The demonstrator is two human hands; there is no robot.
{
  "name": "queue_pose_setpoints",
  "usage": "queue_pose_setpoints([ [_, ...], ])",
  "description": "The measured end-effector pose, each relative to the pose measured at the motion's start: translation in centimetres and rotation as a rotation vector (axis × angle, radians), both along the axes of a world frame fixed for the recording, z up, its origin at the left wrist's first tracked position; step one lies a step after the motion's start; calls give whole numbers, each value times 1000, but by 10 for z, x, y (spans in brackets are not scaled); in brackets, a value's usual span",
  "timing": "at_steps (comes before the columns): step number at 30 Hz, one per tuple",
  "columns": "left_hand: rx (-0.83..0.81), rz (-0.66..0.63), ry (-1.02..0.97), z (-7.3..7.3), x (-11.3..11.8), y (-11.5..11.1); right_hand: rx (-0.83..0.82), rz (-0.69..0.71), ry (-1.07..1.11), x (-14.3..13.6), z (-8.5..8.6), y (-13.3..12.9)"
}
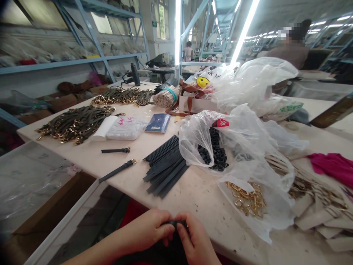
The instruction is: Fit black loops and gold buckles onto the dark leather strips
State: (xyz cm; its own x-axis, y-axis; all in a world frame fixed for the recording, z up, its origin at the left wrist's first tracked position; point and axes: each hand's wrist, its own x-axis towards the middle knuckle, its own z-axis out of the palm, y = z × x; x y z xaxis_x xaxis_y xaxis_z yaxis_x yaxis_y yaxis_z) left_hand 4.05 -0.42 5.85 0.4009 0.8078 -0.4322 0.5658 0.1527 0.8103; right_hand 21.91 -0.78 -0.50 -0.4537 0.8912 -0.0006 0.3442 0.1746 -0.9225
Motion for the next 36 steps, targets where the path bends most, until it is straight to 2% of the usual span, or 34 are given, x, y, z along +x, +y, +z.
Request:
queue_pose_setpoints([
  [5, 92, -97, 103, 3, -6, 3, 112, -62, 36, -5, -12, -5],
  [10, 293, -128, 331, 3, -12, 8, 213, -76, -56, 1, -2, 5],
  [13, 318, -169, 298, 1, -11, 8, 197, -61, -43, 1, -2, 4],
  [18, 311, -176, 208, -7, -5, 4, 180, -53, 7, -3, -11, -5],
  [22, 352, -222, 263, -8, -12, 9, 68, -19, -12, -7, -7, 1],
  [24, 434, -151, 390, -6, -29, 18, 35, -38, 7, -9, 0, 9],
  [25, 481, -63, 474, -4, -42, 25, 28, -62, 25, -10, 4, 14],
  [27, 557, 222, 740, 1, -75, 42, 20, -126, 55, -10, 9, 22],
  [29, 603, 358, 867, 5, -111, 62, 1, -165, 48, -10, 10, 27],
  [31, 663, 410, 932, 9, -139, 80, -17, -146, 11, -8, 7, 27],
  [33, 717, 431, 977, 10, -151, 90, -17, -94, -23, -6, 1, 24],
  [36, 794, 379, 992, 5, -138, 89, -2, -71, -55, -3, -4, 21],
])
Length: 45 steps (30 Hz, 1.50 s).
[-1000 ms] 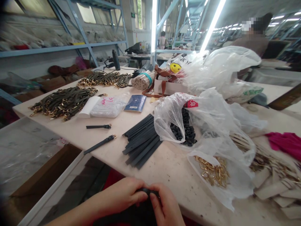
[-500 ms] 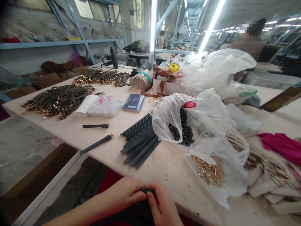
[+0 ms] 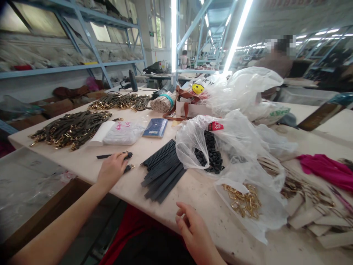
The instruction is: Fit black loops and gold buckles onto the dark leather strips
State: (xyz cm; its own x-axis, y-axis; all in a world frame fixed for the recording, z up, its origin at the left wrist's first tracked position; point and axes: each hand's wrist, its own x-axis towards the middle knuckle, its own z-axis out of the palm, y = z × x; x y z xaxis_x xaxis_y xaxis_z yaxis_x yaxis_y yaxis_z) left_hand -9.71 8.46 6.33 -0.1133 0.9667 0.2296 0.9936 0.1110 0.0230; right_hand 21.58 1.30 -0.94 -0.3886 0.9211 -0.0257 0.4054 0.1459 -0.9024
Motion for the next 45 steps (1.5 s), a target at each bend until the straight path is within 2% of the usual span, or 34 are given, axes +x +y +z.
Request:
queue_pose_setpoints([
  [4, -81, -199, 23, -16, 44, -17, 26, 3, -38, 1, 7, 1],
  [8, -95, -240, 51, -23, 65, -25, 110, -5, -66, 7, 20, 10],
  [12, -82, -252, 69, -21, 65, -25, 226, -153, -127, 29, 25, 34],
  [17, -96, -259, 85, -20, 69, -25, 436, -340, -351, 61, 30, 78],
  [21, -140, -245, 96, -21, 73, -24, 498, -373, -444, 64, 34, 118],
  [25, -143, -202, 84, -23, 70, -23, 517, -356, -525, 56, 29, 148],
  [29, -137, -150, 40, -23, 64, -24, 499, -349, -533, 54, 17, 157],
  [34, -119, -119, -46, -21, 62, -24, 452, -418, -429, 61, 15, 147],
  [36, -104, -108, -89, -17, 63, -26, 410, -468, -359, 62, 16, 137],
  [38, -36, -129, -265, -6, 67, -31, 344, -502, -251, 59, 17, 124],
  [42, 251, -269, -859, 32, 79, -50, 130, -436, 20, 44, 17, 94],
  [45, 313, -363, -1058, 58, 92, -65, 15, -357, 153, 27, 26, 72],
])
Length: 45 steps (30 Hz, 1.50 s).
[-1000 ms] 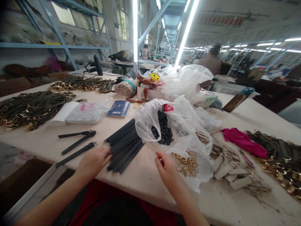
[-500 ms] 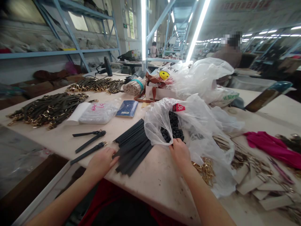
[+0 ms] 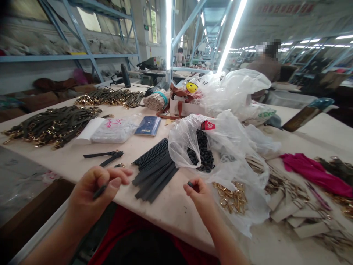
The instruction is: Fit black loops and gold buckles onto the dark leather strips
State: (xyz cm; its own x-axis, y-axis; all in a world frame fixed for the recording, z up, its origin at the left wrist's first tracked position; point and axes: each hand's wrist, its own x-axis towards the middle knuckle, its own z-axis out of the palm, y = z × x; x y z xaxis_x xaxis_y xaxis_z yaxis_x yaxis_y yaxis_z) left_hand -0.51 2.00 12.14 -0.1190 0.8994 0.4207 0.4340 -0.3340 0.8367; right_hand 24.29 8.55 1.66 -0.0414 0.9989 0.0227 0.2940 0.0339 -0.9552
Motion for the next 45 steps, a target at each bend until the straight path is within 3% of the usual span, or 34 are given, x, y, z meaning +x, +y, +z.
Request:
queue_pose_setpoints([
  [2, -95, -60, 30, 7, 11, -5, -94, 49, 168, -10, 10, -13],
  [4, -291, -147, 123, 5, 23, -6, -211, 86, 344, -17, 18, -24],
  [6, -432, -249, 160, -5, 37, -5, -302, 103, 471, -22, 21, -33],
  [8, -451, -313, 121, -18, 49, -4, -367, 108, 589, -24, 19, -40],
  [12, -428, -309, 43, -42, 66, -1, -479, 101, 810, -28, 12, -46],
  [17, -459, -213, 129, -52, 69, 3, -559, 81, 903, -32, 10, -47],
  [27, -649, -291, 153, -60, 67, 11, -234, 116, 370, -30, 1, -49],
  [33, -806, -542, 84, -60, 53, -1, -286, 83, 425, -18, 11, -43],
  [35, -820, -535, 120, -61, 52, -5, -321, 122, 457, -22, 12, -47],
  [39, -695, -497, 140, -57, 55, -6, -327, 270, 447, -28, 6, -57],
  [41, -664, -504, 118, -55, 56, -4, -181, 263, 175, -14, 3, -54],
  [44, -646, -483, 58, -56, 55, -2, 126, 93, -645, 31, 0, -35],
  [45, -653, -469, 43, -58, 56, -2, 148, 33, -766, 49, -1, -26],
])
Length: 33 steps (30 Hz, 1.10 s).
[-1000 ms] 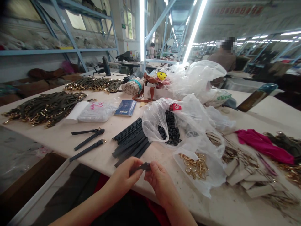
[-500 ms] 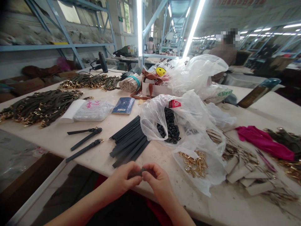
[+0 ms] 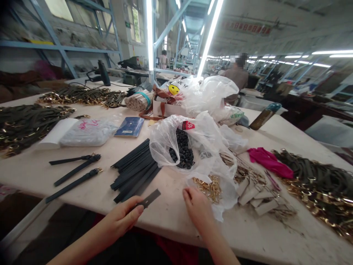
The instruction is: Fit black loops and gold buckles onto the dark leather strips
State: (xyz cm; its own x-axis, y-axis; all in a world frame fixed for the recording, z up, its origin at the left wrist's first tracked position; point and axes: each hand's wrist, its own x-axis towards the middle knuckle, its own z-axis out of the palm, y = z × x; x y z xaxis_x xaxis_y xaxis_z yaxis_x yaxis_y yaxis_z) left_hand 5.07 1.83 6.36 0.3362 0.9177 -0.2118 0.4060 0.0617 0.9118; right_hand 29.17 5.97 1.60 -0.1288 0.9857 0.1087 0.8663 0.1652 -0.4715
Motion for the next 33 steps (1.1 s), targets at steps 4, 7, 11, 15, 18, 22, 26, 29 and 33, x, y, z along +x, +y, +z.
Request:
queue_pose_setpoints([
  [4, -37, -29, 23, -7, 8, -1, 102, -84, -219, 48, 0, 43],
  [7, -50, -68, 52, -8, 14, -3, 135, -40, -286, 55, -3, 72],
  [11, -64, -62, 60, -7, 14, -6, 124, 6, -316, 49, -12, 89],
  [15, -161, -69, 53, -14, 13, -7, 107, 42, -339, 53, -20, 71],
  [18, -227, -60, 17, -19, 14, -4, 109, 75, -348, 62, -23, 47],
  [22, -221, -37, -8, -21, 18, 1, 140, 108, -362, 72, -26, 28],
  [26, -222, -25, -9, -22, 20, 3, 151, 45, -375, 68, -22, 32],
  [29, -217, -45, -1, -22, 20, 0, 101, 84, -371, 56, -15, 42],
  [33, -227, -69, 13, -20, 19, -3, 35, 135, -356, 44, -7, 50],
])
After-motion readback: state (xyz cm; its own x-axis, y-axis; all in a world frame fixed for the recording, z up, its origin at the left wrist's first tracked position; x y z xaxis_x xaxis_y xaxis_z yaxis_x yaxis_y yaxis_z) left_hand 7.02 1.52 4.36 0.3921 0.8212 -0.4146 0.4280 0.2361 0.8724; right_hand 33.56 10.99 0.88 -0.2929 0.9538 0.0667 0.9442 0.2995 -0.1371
